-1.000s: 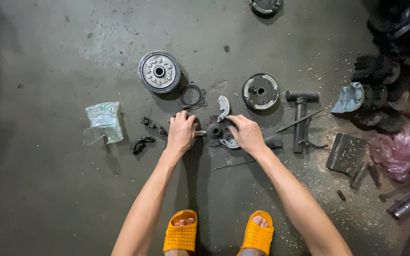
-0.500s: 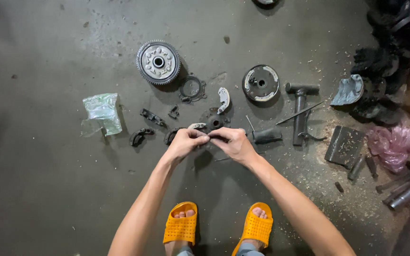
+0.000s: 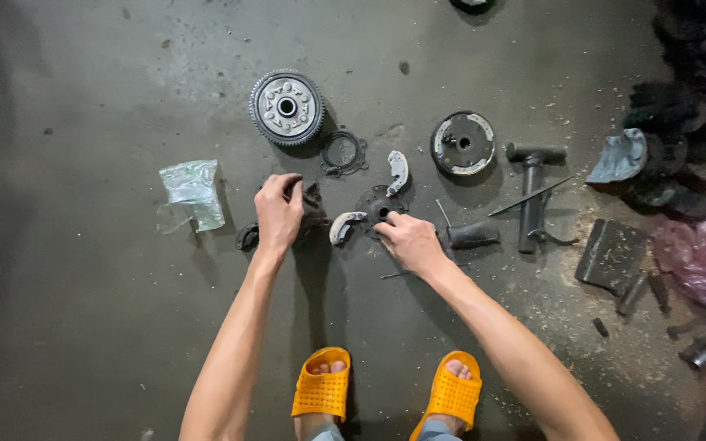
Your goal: Assembling a motorcycle clutch unit by fitting plates and springs on a workshop floor
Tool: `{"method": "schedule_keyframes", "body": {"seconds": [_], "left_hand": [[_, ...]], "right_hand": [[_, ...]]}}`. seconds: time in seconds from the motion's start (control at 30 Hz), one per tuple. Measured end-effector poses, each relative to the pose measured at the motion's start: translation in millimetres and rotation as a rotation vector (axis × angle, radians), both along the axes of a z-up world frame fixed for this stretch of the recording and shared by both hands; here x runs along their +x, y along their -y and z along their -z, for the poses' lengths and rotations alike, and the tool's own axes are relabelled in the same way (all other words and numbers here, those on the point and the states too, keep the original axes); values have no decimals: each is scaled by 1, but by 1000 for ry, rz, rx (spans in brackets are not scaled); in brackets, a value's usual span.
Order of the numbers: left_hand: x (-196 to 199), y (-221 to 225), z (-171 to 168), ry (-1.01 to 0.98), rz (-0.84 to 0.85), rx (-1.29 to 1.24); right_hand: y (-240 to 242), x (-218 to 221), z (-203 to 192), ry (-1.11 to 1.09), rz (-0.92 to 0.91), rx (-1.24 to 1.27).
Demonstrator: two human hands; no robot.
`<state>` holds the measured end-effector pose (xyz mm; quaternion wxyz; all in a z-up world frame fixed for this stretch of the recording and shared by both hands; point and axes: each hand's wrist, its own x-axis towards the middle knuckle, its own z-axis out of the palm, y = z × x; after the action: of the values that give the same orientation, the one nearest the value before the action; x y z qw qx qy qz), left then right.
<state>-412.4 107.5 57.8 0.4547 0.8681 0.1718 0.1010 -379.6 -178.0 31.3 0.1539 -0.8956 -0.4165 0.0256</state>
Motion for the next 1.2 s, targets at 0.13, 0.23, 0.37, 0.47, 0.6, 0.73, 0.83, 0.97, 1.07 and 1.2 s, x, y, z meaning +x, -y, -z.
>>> {"method": "schedule_keyframes", "body": {"seconds": [0.13, 0.23, 0.37, 0.47, 0.6, 0.73, 0.83, 0.97, 1.07, 1.2], "left_hand": [[-2, -6, 13, 71, 87, 253], [-1, -4, 40, 121, 203, 567], [4, 7, 61, -31, 291, 711], [8, 11, 67, -45, 286, 749], [13, 26, 50, 41, 371, 604], [29, 60, 50, 78, 565, 528], [40, 79, 65, 68, 598, 561], [43, 85, 78, 34, 619, 659], [40, 84, 72, 52, 619, 692], [35, 87, 83, 115, 622, 707]], "right_hand": [[1, -4, -5, 9, 10, -30], [-2, -5, -7, 33, 18, -73], [-3, 2, -26, -104, 48, -14], [3, 2, -38, -268, 105, 142], [19, 3, -48, -380, 238, 368], [40, -1, -44, -344, 282, 361], [49, -2, -46, -341, 323, 377], [57, 0, -48, -361, 367, 388], [55, 1, -47, -379, 379, 401], [46, 4, -51, -356, 381, 396]]}}
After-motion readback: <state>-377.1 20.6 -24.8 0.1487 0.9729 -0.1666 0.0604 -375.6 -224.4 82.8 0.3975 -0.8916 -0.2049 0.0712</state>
